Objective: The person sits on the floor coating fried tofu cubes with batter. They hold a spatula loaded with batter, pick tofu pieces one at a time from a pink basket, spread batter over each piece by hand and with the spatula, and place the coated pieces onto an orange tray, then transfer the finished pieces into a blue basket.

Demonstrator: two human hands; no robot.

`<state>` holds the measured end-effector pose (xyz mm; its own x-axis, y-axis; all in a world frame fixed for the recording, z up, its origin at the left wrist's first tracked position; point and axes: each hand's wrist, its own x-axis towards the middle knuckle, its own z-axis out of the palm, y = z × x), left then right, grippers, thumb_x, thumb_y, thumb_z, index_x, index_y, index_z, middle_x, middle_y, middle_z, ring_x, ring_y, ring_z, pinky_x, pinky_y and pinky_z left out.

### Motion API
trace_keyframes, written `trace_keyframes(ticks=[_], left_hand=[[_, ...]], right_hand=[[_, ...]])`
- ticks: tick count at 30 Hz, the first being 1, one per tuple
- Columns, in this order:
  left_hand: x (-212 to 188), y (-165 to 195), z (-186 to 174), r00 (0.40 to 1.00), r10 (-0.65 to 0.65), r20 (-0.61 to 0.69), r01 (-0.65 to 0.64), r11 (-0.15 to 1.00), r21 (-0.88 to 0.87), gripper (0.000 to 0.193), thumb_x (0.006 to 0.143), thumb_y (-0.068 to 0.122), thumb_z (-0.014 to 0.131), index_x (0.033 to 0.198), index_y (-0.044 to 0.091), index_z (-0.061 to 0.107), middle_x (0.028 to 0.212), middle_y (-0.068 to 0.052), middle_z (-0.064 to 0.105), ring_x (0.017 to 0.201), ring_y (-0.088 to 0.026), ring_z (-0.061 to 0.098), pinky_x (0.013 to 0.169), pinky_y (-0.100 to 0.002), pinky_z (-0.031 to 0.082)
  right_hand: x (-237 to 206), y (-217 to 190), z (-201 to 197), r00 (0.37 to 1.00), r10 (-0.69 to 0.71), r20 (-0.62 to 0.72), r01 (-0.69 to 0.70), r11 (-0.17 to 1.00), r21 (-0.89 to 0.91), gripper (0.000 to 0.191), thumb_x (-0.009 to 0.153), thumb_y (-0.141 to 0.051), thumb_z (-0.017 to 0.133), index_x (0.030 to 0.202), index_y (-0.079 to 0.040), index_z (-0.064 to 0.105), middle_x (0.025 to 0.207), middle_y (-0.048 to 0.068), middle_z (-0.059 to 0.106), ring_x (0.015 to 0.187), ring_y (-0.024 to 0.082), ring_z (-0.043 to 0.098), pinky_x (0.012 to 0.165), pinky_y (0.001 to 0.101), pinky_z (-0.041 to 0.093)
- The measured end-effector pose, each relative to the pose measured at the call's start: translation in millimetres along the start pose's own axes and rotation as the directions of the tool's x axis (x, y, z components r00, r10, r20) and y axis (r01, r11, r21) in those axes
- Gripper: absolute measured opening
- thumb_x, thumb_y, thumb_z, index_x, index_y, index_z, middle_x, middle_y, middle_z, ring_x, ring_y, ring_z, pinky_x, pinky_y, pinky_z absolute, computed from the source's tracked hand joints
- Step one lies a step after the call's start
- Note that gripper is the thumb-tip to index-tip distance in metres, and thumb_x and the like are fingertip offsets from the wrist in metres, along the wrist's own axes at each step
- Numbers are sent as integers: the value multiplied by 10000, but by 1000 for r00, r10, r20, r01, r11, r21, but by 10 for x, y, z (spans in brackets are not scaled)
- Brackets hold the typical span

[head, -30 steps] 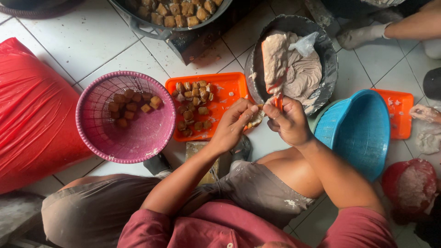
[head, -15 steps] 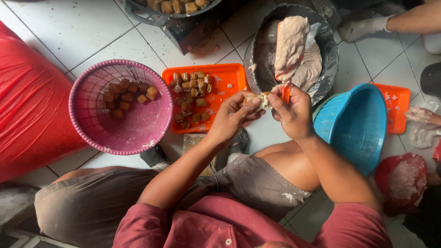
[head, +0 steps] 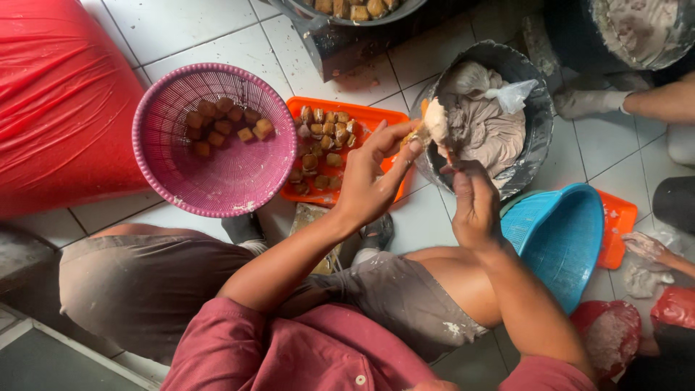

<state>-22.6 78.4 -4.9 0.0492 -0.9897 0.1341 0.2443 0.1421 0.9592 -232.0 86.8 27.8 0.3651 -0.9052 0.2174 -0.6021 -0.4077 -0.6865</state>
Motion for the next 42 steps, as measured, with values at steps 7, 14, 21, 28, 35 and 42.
trace_keyframes(ticks=[7,14,21,28,35,42], left_hand=[[104,137,-250,951,61,303,45,943,-330,436,1038,112,664,1435,9,515,1429,-46,590,1384,-136,549,1232,-350,379],[167,-154,-260,985,5,173,25,985,-170,418,893,148,855,1231,-5,663,1185,-44,721,1145,-130,668,1095,-316,498],[173,-85,-360,989,25,146,6,978,-208,296,953,105,789,1227,29,705,1261,-62,716,1220,-142,644,1140,-331,477],[199,67,-545,941,336,52,-325,843,429,382,802,138,822,1170,220,758,1415,-35,642,1322,-244,611,1266,-577,248],[117,90,-421,948,319,13,-307,898,315,328,873,95,805,1185,185,761,1433,-31,651,1393,-232,611,1356,-629,144],[99,-264,-508,951,307,36,-308,930,203,329,844,57,751,1163,129,722,1458,-100,604,1390,-258,568,1274,-585,235]], right_hand=[[59,25,-168,991,-11,-130,-34,940,-340,240,1112,-161,546,1179,54,629,963,177,569,828,316,582,751,412,467],[-77,-4,-204,967,-177,-183,66,868,-492,216,1101,-166,646,1164,40,631,1015,171,591,884,346,598,759,421,480],[-104,23,-233,954,-274,-118,169,822,-545,182,1083,-168,677,1099,8,634,1002,161,600,869,360,603,773,429,482],[-93,-178,-77,985,-93,-143,50,959,-279,175,1067,-155,600,1069,18,626,895,132,568,727,267,557,641,352,439],[-86,-185,-47,998,9,-55,-14,995,-96,200,1088,-169,540,1059,7,631,896,87,583,751,178,548,684,332,445],[-96,38,-39,773,519,364,-605,432,669,292,1085,-239,488,1000,5,624,773,-19,433,610,71,333,570,245,273]])
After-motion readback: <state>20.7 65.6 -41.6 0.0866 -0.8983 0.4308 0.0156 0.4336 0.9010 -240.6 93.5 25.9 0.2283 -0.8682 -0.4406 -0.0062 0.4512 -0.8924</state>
